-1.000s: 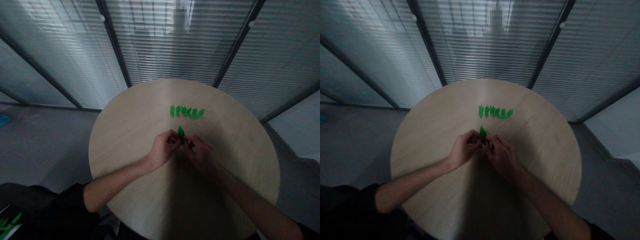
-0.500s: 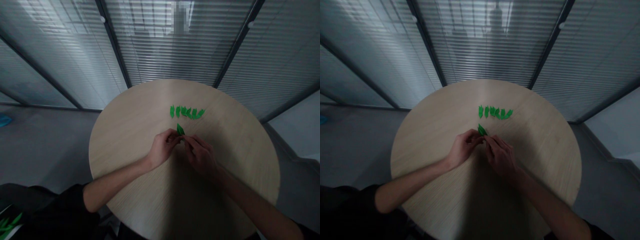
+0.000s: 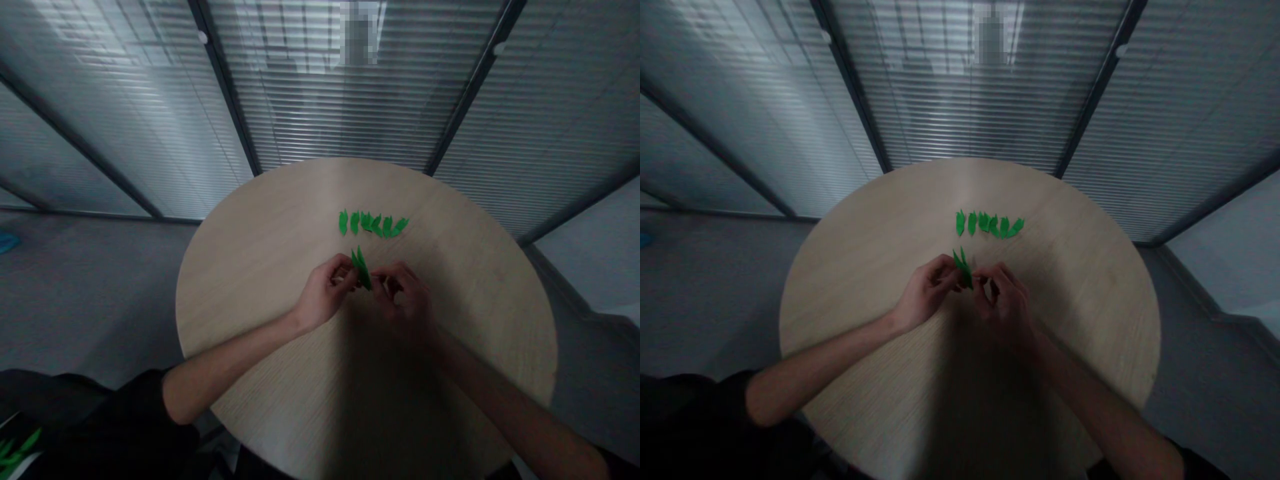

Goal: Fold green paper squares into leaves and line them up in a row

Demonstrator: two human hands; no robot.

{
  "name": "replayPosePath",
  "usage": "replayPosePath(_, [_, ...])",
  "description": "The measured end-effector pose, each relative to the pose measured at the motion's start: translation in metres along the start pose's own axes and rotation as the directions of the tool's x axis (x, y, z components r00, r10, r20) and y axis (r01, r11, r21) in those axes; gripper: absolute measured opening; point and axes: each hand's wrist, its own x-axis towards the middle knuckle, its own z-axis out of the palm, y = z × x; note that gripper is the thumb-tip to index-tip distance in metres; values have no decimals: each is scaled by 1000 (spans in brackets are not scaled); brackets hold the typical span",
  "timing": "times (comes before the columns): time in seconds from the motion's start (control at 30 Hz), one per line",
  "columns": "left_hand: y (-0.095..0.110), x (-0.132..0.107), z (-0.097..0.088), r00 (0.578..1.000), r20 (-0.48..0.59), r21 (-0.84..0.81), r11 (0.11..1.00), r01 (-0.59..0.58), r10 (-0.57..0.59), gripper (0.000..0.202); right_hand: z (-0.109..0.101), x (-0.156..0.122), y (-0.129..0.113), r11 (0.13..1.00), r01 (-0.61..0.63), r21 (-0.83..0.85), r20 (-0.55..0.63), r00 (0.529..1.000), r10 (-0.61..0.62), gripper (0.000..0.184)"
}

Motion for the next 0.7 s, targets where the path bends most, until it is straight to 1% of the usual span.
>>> replayPosePath(0.03, [-1,1,0,1000,21,-31,999,14,-13,22,0,0,1,999,-31,27,-32,999,32,6])
replayPosePath(0.1, [-1,2,0,996,82,-103,994,36,-27,25,2,1,2,989,-79,121,-39,996,85,1])
replayPosePath(0.17, [0,2,0,989,147,-146,988,48,-26,26,3,1,4,966,-127,226,-2,991,131,8])
replayPosePath(0.23, [1,1,0,983,185,-150,987,49,-21,27,4,1,5,939,-169,298,43,986,164,12])
replayPosePath(0.3, [2,0,0,980,197,-142,989,49,-20,27,4,1,5,924,-197,328,65,980,186,12])
replayPosePath(0.4, [2,-2,0,980,197,-131,990,48,-21,27,4,1,3,912,-211,351,69,977,199,10])
replayPosePath(0.57, [4,-3,-1,982,187,-67,998,-14,26,25,3,0,2,915,-178,362,59,984,168,10])
replayPosePath(0.7, [5,-3,-1,981,180,-53,996,-65,74,26,2,-1,2,929,-141,342,37,990,137,7])
